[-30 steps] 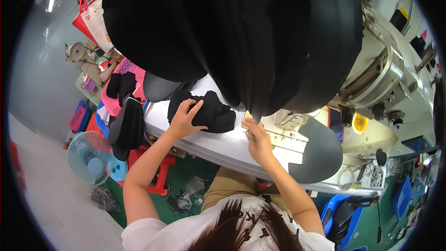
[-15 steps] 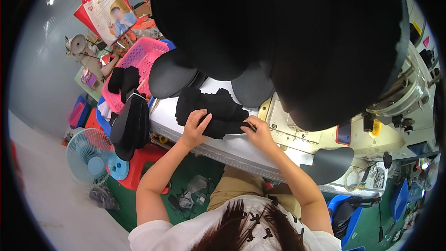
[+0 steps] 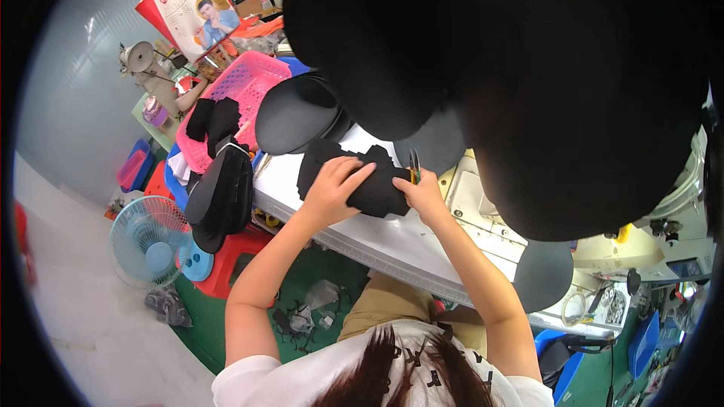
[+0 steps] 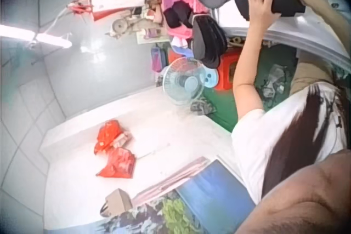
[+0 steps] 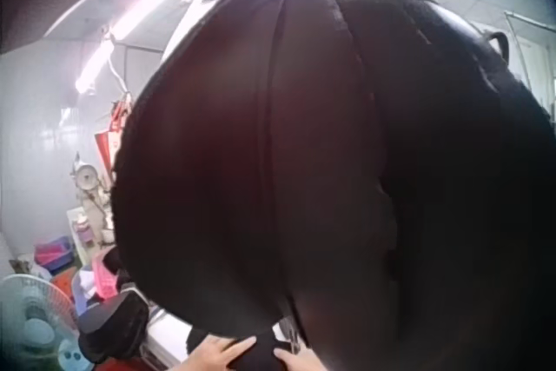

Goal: The person peels protective plastic film from padded pieces using thread snips, then aligns and stitches black fabric pieces together using a sewing machine, cutting threads with the snips between pieces.

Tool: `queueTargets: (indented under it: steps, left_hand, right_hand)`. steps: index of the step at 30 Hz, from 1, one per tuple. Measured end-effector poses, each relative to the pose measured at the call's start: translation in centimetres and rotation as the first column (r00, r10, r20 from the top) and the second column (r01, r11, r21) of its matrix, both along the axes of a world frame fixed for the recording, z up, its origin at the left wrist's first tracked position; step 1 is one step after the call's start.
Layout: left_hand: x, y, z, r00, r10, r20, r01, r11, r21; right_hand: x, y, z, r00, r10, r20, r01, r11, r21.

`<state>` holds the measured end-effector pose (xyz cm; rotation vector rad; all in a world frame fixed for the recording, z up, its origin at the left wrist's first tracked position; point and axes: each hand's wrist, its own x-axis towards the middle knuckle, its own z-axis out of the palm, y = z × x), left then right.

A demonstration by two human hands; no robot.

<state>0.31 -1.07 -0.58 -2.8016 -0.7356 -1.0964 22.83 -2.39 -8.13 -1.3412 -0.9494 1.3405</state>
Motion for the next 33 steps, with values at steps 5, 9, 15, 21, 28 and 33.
queueTargets:
  steps: [5,9,15,21,28,33]
  left_hand:
    - [2.5,2.9,-0.9,0.981,-0.103,-0.163,0.072,0.98,-0.185]
    - [3.5,4.0,-1.4,0.974,-0.14,-0.181,0.093,0.964,-0.249]
    - [0.6,4.6,-3.1,0.991,-0.062,0.119,0.091,0.96,-0.263]
    - [-7.7,8.4,-6.2,0.776,0.609,0.167,-0.357,0.642,-0.679]
    - [-6.7,8.0,-5.9,0.833,0.552,0.04,-0.146,0.288,-0.946]
    - [-7.7,6.3,-2.7,0.745,0.621,0.244,0.194,0.149,-0.97]
  right_hand:
    - [0.4,-1.9,2.5,0.99,-0.112,-0.091,0.116,0.992,0.045]
    - [-0.1,-3.5,3.8,0.819,-0.376,0.434,0.124,0.854,0.506]
    - [-2.9,-3.4,2.9,0.67,-0.32,0.67,-0.247,0.754,0.608]
    - [-3.1,-3.0,1.8,0.686,-0.316,0.656,-0.231,0.76,0.608]
    - [-3.0,-2.7,1.9,0.693,-0.317,0.647,-0.194,0.783,0.592]
    - [-2.6,-2.4,2.0,0.722,-0.241,0.649,-0.195,0.828,0.525]
